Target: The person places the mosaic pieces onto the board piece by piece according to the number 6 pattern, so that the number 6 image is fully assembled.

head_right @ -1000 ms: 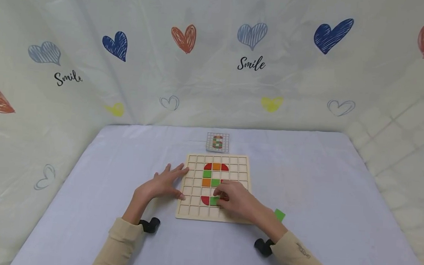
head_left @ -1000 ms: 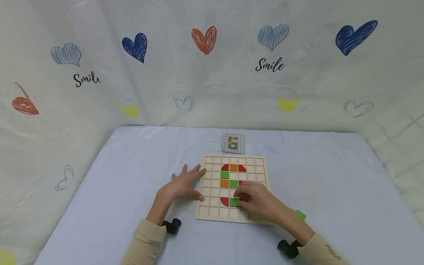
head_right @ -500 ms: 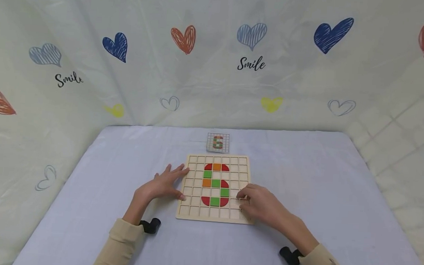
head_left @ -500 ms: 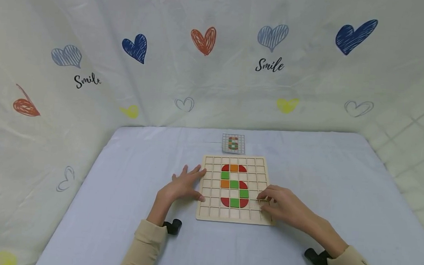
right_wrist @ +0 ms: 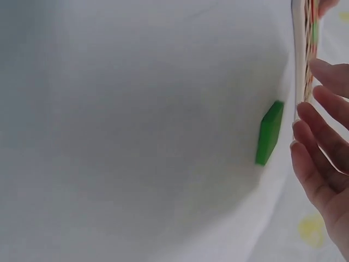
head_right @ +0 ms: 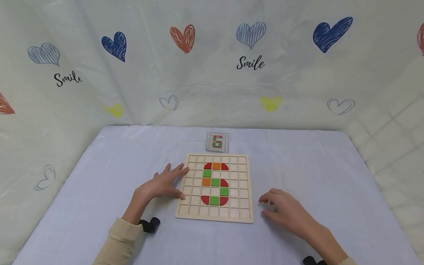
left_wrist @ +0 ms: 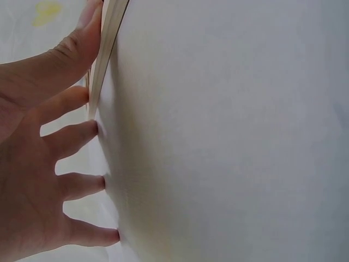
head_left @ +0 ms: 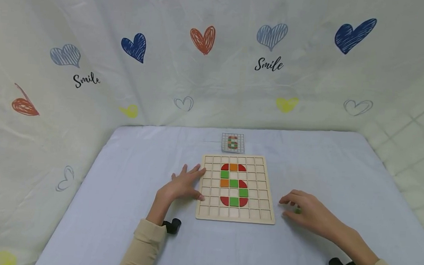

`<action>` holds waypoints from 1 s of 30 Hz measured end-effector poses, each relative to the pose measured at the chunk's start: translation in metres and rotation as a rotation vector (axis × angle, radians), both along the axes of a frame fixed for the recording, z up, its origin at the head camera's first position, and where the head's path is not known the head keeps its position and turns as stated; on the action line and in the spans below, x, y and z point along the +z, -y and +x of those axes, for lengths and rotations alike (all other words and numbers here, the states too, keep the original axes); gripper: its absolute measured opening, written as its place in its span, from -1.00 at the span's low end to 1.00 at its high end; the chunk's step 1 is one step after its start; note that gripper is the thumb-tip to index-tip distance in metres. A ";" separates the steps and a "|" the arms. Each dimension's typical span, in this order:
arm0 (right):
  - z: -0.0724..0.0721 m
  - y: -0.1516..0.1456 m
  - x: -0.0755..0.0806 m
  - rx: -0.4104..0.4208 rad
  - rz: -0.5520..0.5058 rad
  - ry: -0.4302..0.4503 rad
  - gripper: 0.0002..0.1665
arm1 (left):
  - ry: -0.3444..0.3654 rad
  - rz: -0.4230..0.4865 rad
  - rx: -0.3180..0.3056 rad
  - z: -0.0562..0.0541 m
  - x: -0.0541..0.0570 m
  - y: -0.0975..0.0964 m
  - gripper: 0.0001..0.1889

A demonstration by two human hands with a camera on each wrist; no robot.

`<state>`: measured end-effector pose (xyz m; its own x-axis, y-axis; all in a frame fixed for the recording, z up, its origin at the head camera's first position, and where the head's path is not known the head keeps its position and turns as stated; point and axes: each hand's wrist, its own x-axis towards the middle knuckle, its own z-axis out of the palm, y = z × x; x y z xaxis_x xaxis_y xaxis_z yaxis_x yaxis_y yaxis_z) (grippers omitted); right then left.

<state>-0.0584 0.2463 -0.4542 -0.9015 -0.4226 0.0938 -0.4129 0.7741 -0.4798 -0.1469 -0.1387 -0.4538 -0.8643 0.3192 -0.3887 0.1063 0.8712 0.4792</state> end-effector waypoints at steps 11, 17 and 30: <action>0.011 -0.025 -0.009 -0.045 0.086 -0.054 -0.66 | -0.008 0.005 -0.008 -0.001 0.001 0.000 0.06; 0.015 -0.029 -0.012 -0.101 0.172 -0.049 -0.66 | -0.005 0.002 -0.011 0.000 -0.001 0.000 0.06; 0.010 -0.027 -0.011 -0.119 0.010 0.114 -0.64 | 0.002 -0.001 -0.012 -0.001 -0.002 0.000 0.06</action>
